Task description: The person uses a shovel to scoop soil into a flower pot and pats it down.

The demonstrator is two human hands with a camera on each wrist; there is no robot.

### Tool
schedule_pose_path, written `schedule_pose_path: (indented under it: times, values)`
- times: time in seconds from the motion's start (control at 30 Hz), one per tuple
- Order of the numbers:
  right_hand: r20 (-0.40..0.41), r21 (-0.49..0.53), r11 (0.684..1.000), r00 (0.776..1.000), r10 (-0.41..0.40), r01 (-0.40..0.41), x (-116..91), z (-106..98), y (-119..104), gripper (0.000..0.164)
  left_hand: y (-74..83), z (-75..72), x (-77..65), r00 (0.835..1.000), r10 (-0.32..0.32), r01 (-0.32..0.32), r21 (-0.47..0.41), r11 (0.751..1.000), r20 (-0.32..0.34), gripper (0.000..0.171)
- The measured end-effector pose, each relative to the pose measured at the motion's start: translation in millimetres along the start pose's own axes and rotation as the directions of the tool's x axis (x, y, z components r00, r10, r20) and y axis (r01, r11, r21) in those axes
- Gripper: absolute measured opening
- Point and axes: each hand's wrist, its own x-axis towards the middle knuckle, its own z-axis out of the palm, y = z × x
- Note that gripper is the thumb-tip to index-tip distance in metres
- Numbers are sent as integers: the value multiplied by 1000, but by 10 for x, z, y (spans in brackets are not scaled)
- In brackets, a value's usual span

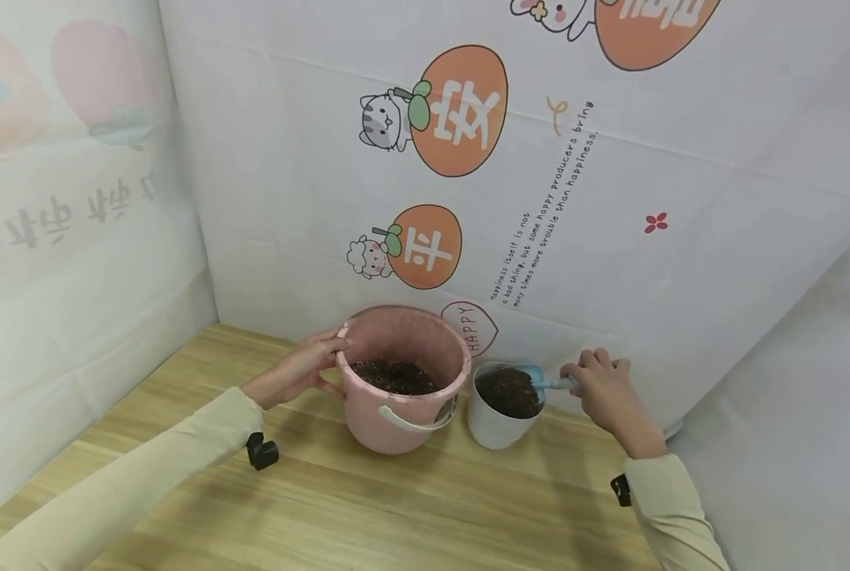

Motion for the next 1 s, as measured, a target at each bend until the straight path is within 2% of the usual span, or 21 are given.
schedule_pose_path:
  times: [0.13,0.27,0.6,0.83,1.0]
  values:
    - [-39,-49,999,999,-9,7,-18,-7,-19,27,-14,12,12,1000,0,0,3,1000,1,68]
    - [-123,-112,993,991,-50,36,-28,16,-7,32,-4,24,5,1000,-6,6,10,1000,-7,69]
    - [-294,-203,977,948,-120,61,41,84,14,32,14,-11,-2,1000,5,-5,23,1000,-4,67]
    - [-328,-259,965,936,-128,41,81,56,4,37,12,-9,-10,1000,6,-5,35,999,-11,66]
    - [-386,-255,965,908,-162,64,157,-38,-59,39,14,-18,-10,1000,11,-11,44,999,-2,65]
